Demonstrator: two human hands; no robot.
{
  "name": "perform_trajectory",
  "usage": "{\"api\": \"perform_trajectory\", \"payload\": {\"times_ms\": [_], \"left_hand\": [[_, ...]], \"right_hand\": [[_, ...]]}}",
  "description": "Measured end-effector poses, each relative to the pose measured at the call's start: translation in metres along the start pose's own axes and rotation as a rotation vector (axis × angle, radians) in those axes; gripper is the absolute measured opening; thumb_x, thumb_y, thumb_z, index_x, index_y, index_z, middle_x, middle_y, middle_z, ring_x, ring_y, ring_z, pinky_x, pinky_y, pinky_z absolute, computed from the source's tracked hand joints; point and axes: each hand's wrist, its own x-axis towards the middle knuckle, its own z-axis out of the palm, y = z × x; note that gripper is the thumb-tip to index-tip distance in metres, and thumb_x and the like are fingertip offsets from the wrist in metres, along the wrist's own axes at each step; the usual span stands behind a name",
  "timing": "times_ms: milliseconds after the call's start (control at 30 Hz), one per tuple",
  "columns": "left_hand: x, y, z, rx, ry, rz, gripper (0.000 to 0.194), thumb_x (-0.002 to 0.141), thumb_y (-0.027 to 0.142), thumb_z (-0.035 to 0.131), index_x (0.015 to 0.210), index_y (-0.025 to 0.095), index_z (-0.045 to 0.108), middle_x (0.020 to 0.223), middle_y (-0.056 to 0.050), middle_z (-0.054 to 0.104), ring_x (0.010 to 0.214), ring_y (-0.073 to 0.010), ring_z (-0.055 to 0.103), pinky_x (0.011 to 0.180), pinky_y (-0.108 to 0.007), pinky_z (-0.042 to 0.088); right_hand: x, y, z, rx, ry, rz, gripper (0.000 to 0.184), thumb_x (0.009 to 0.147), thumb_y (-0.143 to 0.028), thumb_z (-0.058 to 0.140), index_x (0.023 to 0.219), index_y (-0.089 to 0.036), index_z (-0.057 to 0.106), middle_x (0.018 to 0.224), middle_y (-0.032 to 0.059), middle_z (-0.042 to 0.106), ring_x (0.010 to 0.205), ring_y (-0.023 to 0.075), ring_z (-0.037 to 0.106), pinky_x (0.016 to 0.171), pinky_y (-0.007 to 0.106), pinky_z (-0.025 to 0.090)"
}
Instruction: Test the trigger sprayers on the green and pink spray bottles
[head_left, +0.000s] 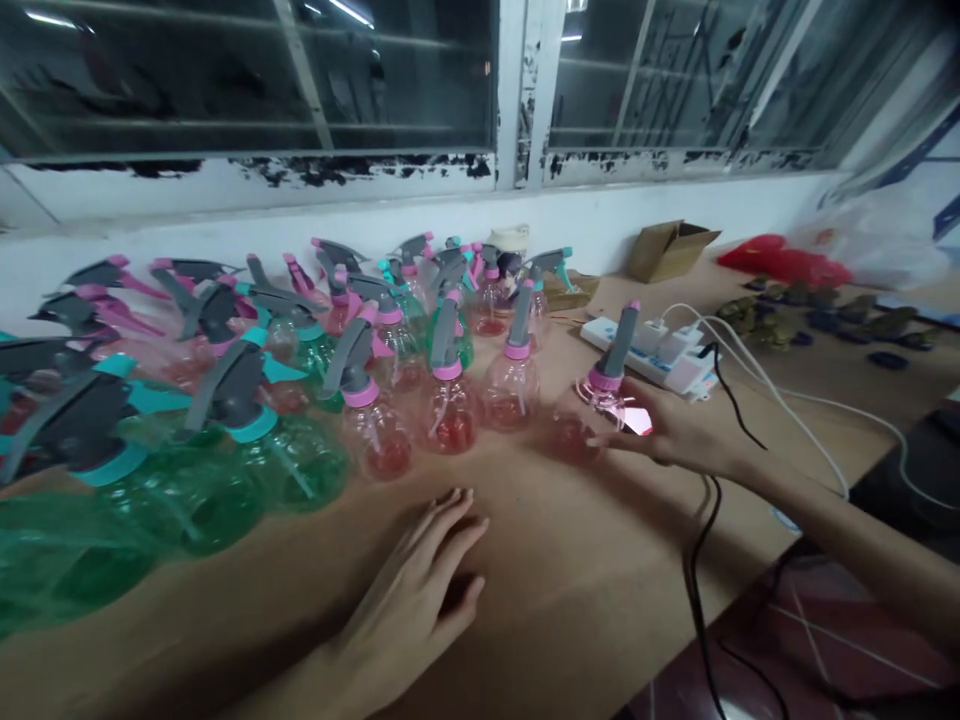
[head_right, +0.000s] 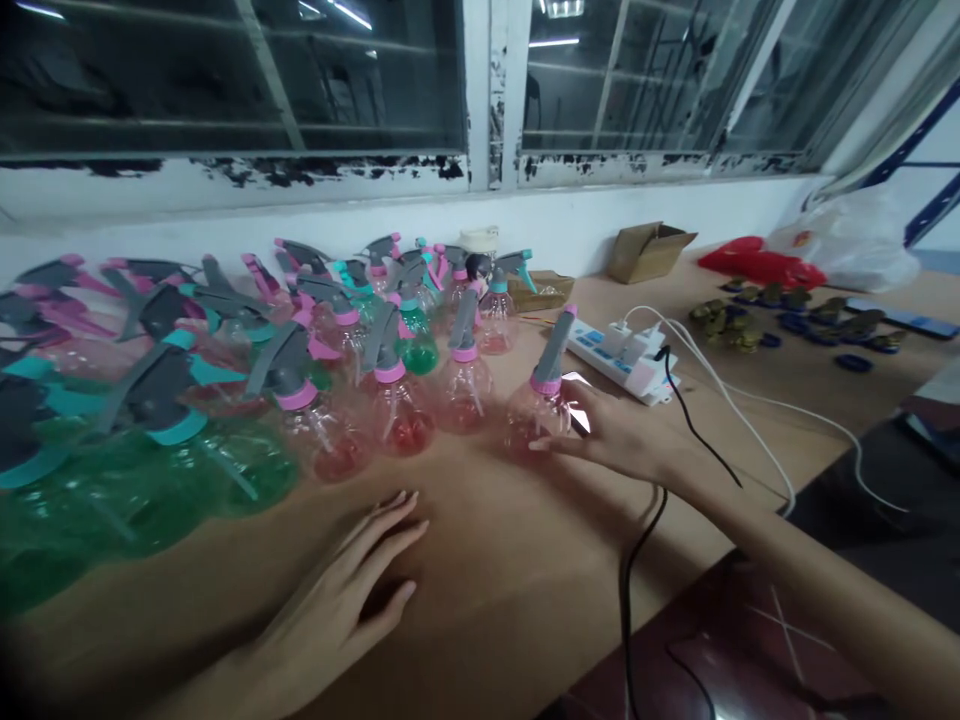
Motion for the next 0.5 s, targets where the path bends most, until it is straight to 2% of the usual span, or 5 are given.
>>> {"api": "perform_trajectory", "payload": {"times_ms": [133,267,367,500], "left_hand": [[0.004,-0.003,0.000,0.048,0.002,0.020,0.045,0.084,0.020,0.048,0.128,0.022,0.040,0.137,-0.009,0.043,0.125,-0.0273,0.043,0.096,-0.052,0.045],[0.007,-0.006,0.000,0.084,0.012,0.038,0.044,0.083,0.019,0.049,0.126,0.021,0.043,0.136,-0.009,0.046,0.122,-0.0271,0.046,0.094,-0.051,0.047],[0.010,-0.006,-0.002,0.096,0.004,0.042,0.043,0.083,0.019,0.049,0.126,0.021,0.044,0.135,-0.008,0.047,0.122,-0.0269,0.047,0.094,-0.050,0.047],[0.014,-0.006,-0.005,0.100,-0.002,0.046,0.043,0.083,0.018,0.049,0.126,0.020,0.044,0.135,-0.009,0.047,0.122,-0.0267,0.047,0.093,-0.050,0.048]], "right_hand": [[0.024,0.010,-0.002,0.085,-0.058,-0.049,0.061,0.073,-0.046,0.064,0.126,-0.024,0.043,0.117,0.0094,0.058,0.100,0.0275,0.059,0.085,0.043,0.049],[0.040,0.015,-0.003,0.157,-0.046,-0.091,0.069,0.071,-0.046,0.066,0.130,-0.023,0.036,0.125,0.0102,0.052,0.107,0.0281,0.055,0.091,0.043,0.046],[0.046,0.019,-0.002,0.139,-0.032,-0.071,0.073,0.071,-0.047,0.066,0.131,-0.023,0.034,0.123,0.0108,0.054,0.107,0.0296,0.055,0.092,0.045,0.045],[0.053,0.022,-0.002,0.131,-0.044,-0.053,0.068,0.073,-0.048,0.064,0.129,-0.023,0.036,0.116,0.0106,0.059,0.104,0.0288,0.058,0.090,0.045,0.046]]}}
